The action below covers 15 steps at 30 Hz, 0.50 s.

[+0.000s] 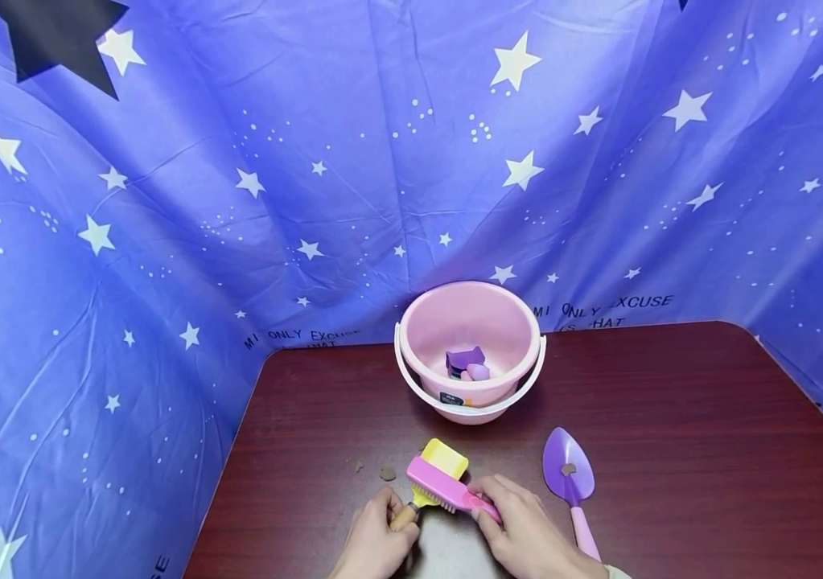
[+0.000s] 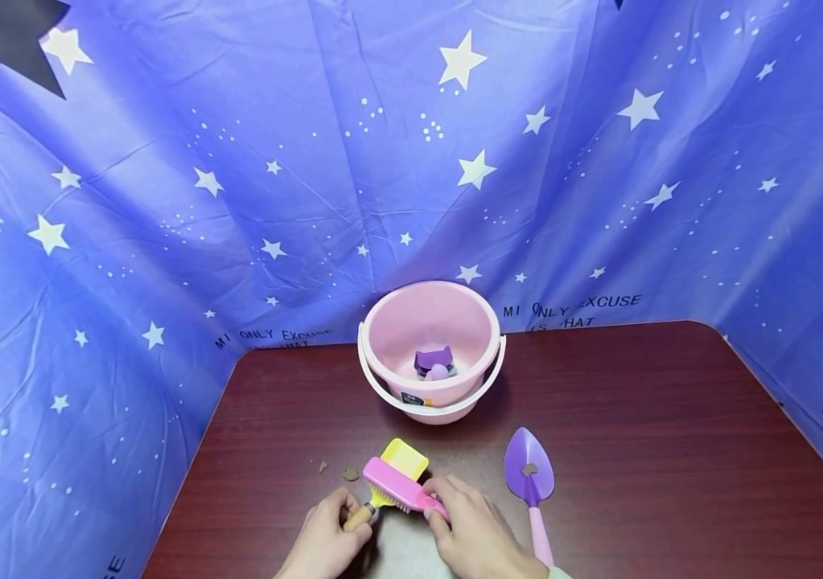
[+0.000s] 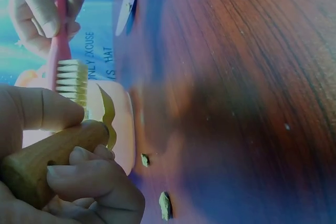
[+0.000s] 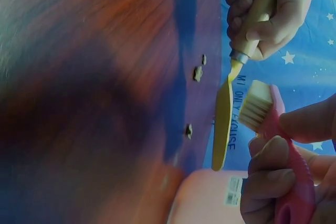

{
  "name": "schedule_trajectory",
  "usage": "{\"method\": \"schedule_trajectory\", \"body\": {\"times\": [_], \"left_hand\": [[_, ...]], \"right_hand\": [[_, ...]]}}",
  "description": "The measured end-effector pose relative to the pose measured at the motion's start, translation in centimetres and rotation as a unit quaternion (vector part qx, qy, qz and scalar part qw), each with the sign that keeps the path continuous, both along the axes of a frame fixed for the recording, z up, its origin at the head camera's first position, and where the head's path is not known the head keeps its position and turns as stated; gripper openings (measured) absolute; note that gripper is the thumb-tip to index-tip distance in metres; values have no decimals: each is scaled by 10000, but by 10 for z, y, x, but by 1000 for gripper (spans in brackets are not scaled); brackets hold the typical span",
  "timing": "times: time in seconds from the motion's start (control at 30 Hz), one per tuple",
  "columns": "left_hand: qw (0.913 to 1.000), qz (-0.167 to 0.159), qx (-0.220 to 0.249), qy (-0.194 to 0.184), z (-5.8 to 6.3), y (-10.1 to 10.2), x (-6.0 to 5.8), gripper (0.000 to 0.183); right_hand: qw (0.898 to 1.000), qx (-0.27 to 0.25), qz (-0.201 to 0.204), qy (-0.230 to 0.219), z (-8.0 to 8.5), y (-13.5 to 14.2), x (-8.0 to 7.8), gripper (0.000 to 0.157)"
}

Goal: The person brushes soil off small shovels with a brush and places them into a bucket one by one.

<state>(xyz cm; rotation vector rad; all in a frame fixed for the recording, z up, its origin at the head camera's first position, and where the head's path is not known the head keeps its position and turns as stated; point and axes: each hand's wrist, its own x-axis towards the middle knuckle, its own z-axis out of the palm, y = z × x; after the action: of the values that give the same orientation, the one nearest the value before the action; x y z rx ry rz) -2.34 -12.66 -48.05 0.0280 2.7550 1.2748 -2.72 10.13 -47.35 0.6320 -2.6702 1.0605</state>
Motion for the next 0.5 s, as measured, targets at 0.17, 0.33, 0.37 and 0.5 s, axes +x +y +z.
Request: {"method": "schedule_trajectory", "body": {"times": [0.17,0.33,0.37,0.5], "left_hand": [[10000,44,-28,-1,-2,-3,2,22],[9998,141,-122,17,-2,-4,3,23],[9998,149,-130,19,-3,-4,3,23],[9996,176,-209,-30,-4,-4,3,22]], "right_hand": [[9993,-41,-19,-375,-2,-5,2,22],[9986,7,79,-521,-3,-8,1,21],[9984,12,105,-561,-4,-9,1,21],[9974,42,149,-701,-7,-10,0,19]]}}
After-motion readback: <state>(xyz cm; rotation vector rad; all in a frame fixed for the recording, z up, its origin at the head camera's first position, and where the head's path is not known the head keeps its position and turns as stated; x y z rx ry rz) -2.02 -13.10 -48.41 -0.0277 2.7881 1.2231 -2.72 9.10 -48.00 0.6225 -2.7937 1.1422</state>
